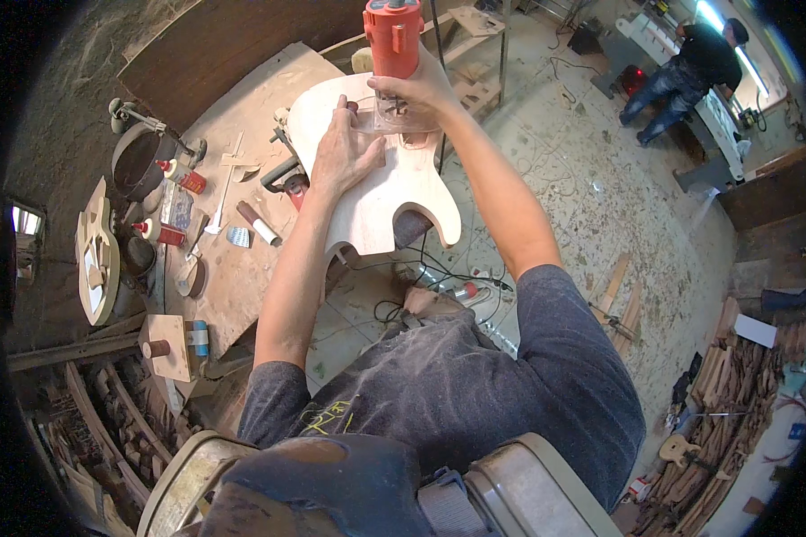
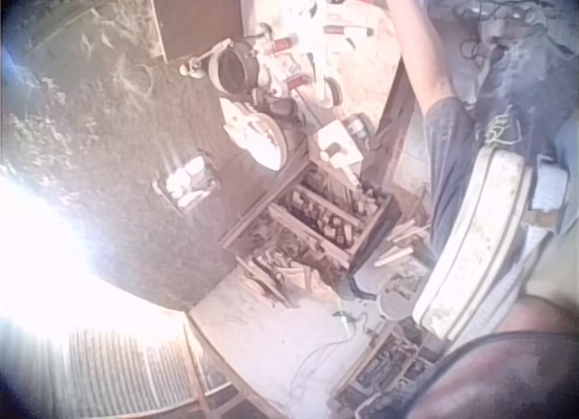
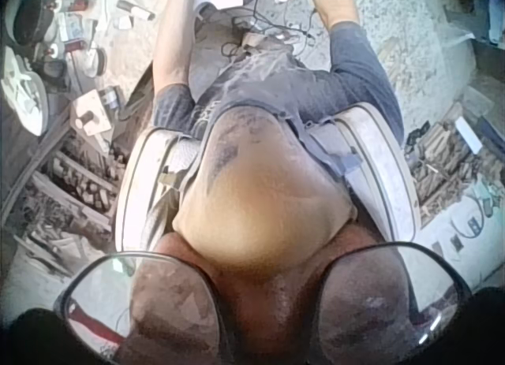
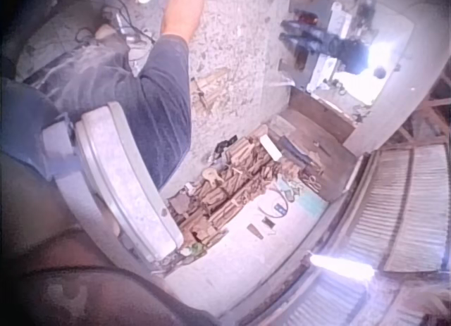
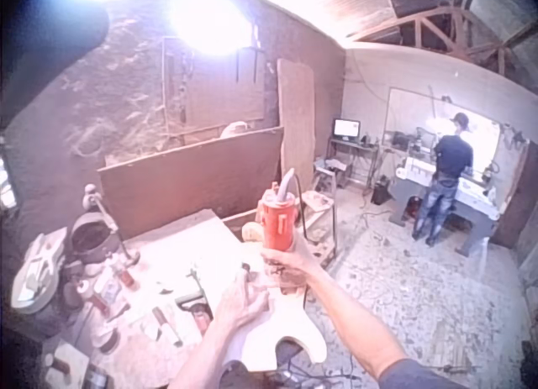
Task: The person routes channels into a wooden guitar body using a handheld router, periodically lifting the tool to reposition the workpiece or check the depth of the cut.
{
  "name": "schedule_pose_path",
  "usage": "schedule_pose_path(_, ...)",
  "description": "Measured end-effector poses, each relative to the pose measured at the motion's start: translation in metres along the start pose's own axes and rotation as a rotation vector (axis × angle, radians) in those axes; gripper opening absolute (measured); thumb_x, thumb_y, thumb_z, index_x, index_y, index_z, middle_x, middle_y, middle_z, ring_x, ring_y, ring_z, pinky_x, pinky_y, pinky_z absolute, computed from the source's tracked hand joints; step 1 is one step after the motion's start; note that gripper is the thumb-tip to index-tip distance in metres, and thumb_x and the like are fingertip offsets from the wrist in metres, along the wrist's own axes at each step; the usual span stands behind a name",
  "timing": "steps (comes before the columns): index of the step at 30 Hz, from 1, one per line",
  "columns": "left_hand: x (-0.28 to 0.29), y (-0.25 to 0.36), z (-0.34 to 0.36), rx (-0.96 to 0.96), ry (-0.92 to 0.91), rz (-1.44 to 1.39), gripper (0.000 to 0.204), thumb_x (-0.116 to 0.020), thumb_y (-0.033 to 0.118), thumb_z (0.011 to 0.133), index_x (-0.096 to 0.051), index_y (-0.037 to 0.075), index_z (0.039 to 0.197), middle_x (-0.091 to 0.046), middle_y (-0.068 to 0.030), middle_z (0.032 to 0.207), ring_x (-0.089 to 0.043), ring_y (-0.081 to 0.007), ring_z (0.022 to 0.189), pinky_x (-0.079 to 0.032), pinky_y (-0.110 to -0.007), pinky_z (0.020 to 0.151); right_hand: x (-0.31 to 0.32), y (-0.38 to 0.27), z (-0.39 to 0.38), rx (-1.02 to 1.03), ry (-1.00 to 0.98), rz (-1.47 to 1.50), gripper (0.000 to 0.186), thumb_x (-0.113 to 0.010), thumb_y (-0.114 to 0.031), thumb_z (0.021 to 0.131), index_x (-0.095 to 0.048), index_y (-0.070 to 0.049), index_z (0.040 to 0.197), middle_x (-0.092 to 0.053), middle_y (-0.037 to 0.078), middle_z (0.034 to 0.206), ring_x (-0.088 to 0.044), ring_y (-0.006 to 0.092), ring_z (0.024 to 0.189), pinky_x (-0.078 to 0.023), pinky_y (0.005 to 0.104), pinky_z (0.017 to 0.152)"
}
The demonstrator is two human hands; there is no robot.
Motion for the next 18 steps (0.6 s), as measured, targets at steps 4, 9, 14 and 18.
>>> schedule_pose_path(4, 0.0011, 0.0000, -0.0002, -0.003, 0.007, -0.002, 0.077, -0.076, 0.034, 0.083, -0.041, -0.004, 0.139, -0.034, -0.0370, 0.155, -0.043, -0.0548, 0.138, -0.047, -0.053, 0.108, -0.0012, -0.0012, -0.0008, -0.001, -0.010, 0.008, 0.063, -0.090, -0.026, 0.074, -0.058, -0.004, 0.124, -0.064, 0.000, 0.105, -0.063, 0.0097, 0.091, -0.054, 0.0282, 0.080)
schedule_pose_path(9, 0.0025, 0.0002, -0.0001, -0.020, 0.036, 0.024, 0.085, -0.076, 0.031, 0.082, -0.034, -0.010, 0.144, -0.048, -0.0331, 0.140, -0.053, -0.0471, 0.127, -0.049, -0.047, 0.105, -0.0019, 0.0006, -0.0009, 0.020, -0.003, 0.030, 0.062, -0.090, -0.024, 0.075, -0.058, -0.003, 0.124, -0.064, 0.000, 0.105, -0.063, 0.0097, 0.091, -0.055, 0.0281, 0.080)
schedule_pose_path(14, 0.0022, -0.0023, 0.0008, -0.043, 0.059, 0.060, 0.096, -0.076, 0.029, 0.082, -0.027, -0.015, 0.151, -0.061, -0.0283, 0.127, -0.063, -0.0388, 0.116, -0.050, -0.042, 0.101, -0.0017, 0.0005, -0.0028, 0.015, -0.014, 0.011, 0.060, -0.089, -0.024, 0.076, -0.058, -0.003, 0.123, -0.065, 0.001, 0.104, -0.065, 0.0101, 0.090, -0.055, 0.0280, 0.080)
schedule_pose_path(18, 0.0015, -0.0026, 0.0007, -0.042, 0.063, 0.052, 0.096, -0.076, 0.028, 0.081, -0.027, -0.015, 0.151, -0.060, -0.0287, 0.128, -0.063, -0.0387, 0.116, -0.050, -0.042, 0.101, -0.0018, -0.0025, -0.0047, -0.016, -0.014, -0.016, 0.058, -0.089, -0.025, 0.076, -0.059, -0.003, 0.121, -0.066, 0.001, 0.103, -0.065, 0.0104, 0.090, -0.055, 0.0282, 0.080)
Point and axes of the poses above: each hand's wrist, its own z-axis towards the middle knuckle, its own x-axis out of the back of the hand, y = z × x, the point moved 5 cm from there along z, towards the middle knuckle
